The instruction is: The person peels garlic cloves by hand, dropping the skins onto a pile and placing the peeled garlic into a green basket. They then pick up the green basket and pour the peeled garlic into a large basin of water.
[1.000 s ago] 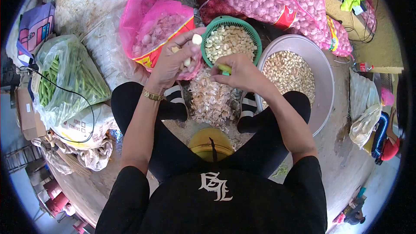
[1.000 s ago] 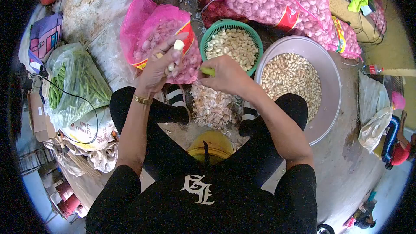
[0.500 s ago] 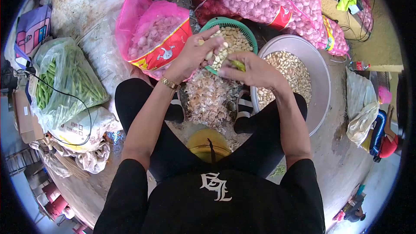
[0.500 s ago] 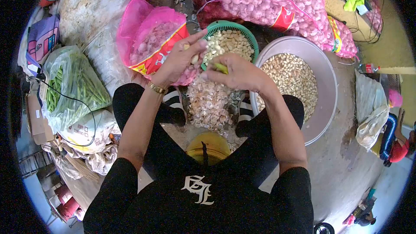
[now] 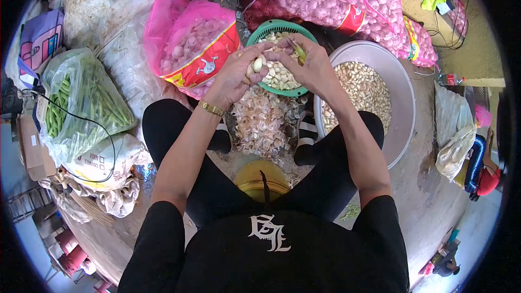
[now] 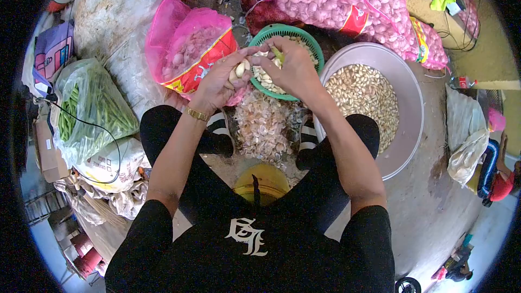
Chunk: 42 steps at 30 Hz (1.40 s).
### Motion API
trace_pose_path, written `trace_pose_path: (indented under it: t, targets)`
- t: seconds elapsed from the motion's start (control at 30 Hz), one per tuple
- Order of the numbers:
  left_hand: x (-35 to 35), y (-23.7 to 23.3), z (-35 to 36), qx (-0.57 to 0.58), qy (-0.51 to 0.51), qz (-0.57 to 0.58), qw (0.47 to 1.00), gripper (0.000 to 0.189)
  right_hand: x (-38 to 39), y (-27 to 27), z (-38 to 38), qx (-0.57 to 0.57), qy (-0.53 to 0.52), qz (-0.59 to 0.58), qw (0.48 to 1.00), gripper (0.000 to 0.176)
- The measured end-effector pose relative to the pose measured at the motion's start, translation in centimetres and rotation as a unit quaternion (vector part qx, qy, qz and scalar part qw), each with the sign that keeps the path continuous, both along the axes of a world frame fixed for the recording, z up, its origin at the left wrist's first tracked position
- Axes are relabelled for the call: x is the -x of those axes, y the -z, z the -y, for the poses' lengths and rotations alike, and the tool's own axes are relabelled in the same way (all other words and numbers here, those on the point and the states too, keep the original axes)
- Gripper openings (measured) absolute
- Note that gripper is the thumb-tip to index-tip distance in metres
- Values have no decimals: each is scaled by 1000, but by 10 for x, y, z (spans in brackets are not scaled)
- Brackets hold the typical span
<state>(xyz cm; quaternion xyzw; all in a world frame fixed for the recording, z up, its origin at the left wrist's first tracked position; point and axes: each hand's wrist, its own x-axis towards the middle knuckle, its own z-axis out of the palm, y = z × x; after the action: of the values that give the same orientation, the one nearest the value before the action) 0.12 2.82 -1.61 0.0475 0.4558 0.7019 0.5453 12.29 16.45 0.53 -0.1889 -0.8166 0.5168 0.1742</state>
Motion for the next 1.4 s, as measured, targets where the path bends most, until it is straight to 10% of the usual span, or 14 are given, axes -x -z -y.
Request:
trace_pose_path:
  t: [0.87, 1.2, 1.4]
  targets:
    - [31, 11, 34, -70, -58, 57, 994, 32, -3, 16, 22, 65, -278, 17, 958, 19]
    - [1, 5, 22, 79, -29, -193, 978, 26, 11, 15, 35, 2, -48, 0, 999, 26]
    - [0, 10, 20, 61, -48, -164, 983, 26, 15, 22, 28, 183, -59, 80, 978, 29]
